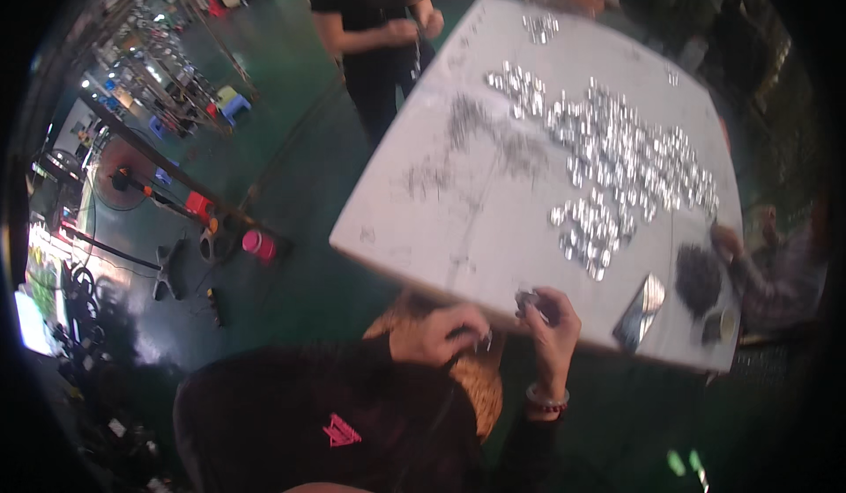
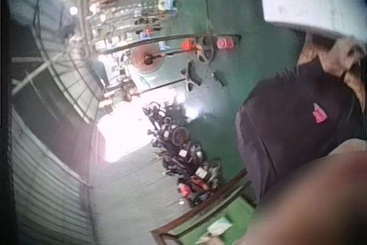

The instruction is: The person assembles small silver metal discs onto a wire chain by hand. They pick up a disc and a wire hook, attach them together, and then hang the completed chain on a metal rack. This process is repeated multiple times.

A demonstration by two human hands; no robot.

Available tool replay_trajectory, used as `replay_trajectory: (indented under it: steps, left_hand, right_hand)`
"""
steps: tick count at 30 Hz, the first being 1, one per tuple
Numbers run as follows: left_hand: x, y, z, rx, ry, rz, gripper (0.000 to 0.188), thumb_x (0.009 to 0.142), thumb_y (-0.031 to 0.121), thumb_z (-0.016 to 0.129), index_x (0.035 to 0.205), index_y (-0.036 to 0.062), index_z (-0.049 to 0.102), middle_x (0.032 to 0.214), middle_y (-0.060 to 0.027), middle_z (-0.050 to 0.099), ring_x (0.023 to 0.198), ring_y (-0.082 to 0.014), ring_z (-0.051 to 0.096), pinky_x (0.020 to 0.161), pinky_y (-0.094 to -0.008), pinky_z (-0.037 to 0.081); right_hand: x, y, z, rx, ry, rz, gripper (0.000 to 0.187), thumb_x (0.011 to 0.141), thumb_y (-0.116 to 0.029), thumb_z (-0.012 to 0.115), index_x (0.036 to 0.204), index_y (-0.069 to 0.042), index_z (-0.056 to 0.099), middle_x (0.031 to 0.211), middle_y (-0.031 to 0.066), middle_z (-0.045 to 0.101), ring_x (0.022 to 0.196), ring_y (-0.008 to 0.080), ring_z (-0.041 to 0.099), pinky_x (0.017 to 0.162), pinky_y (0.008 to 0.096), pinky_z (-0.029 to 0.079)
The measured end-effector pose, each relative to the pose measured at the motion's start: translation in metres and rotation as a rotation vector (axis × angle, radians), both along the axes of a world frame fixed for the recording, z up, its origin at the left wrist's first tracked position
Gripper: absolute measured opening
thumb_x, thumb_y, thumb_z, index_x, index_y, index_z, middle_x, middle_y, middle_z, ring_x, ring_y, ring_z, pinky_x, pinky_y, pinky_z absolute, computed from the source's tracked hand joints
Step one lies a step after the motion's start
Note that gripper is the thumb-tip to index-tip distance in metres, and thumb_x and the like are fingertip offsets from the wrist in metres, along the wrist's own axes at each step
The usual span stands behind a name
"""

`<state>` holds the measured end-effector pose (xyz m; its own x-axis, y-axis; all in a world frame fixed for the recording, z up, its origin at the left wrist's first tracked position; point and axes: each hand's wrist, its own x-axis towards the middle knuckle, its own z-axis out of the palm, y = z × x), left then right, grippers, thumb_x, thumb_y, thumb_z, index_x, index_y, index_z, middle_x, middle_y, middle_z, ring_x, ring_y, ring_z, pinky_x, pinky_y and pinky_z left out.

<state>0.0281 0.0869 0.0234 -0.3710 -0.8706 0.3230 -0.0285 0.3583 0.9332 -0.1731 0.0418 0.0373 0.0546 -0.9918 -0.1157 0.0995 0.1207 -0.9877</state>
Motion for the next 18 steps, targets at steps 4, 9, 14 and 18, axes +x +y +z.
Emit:
replay_trajectory:
  steps: [4,9,14,18]
  left_hand:
    - [-0.007,-0.004,-0.005,-0.091,-0.012,0.019,0.014,0.084,0.000,0.061,0.097,0.0027,0.058,0.094,-0.0118,0.060,0.087,-0.0258,0.061,0.075,-0.0329,0.049]
    - [-0.010,-0.004,-0.011,-0.004,0.000,0.011,0.014,0.086,0.004,0.061,0.100,0.0037,0.055,0.092,-0.0090,0.060,0.086,-0.0197,0.060,0.076,-0.0299,0.048]
    - [-0.009,-0.008,-0.005,0.039,0.031,0.038,0.014,0.085,0.005,0.061,0.098,0.0035,0.055,0.090,-0.0112,0.058,0.082,-0.0261,0.059,0.073,-0.0338,0.047]
    - [-0.007,-0.013,-0.008,0.014,0.034,0.041,0.016,0.084,0.003,0.062,0.099,0.0038,0.056,0.090,-0.0106,0.058,0.083,-0.0250,0.059,0.071,-0.0328,0.047]
  right_hand:
    - [0.019,0.053,0.024,-0.094,0.124,-0.108,0.025,0.081,0.006,0.063,0.105,0.004,0.059,0.085,0.0051,0.065,0.074,0.0072,0.060,0.065,0.0196,0.048]
    - [0.025,0.061,0.030,-0.128,0.025,-0.127,0.025,0.080,0.009,0.063,0.104,0.005,0.059,0.084,0.0034,0.063,0.073,0.0054,0.058,0.063,0.0171,0.046]
    - [0.021,0.059,0.026,-0.062,-0.018,-0.122,0.025,0.080,0.009,0.065,0.104,0.006,0.060,0.084,0.0043,0.063,0.071,0.0061,0.058,0.061,0.0174,0.046]
    - [0.027,0.057,0.019,-0.051,-0.056,-0.146,0.025,0.079,0.009,0.066,0.103,0.006,0.061,0.084,0.0060,0.064,0.070,0.0082,0.060,0.062,0.0188,0.049]
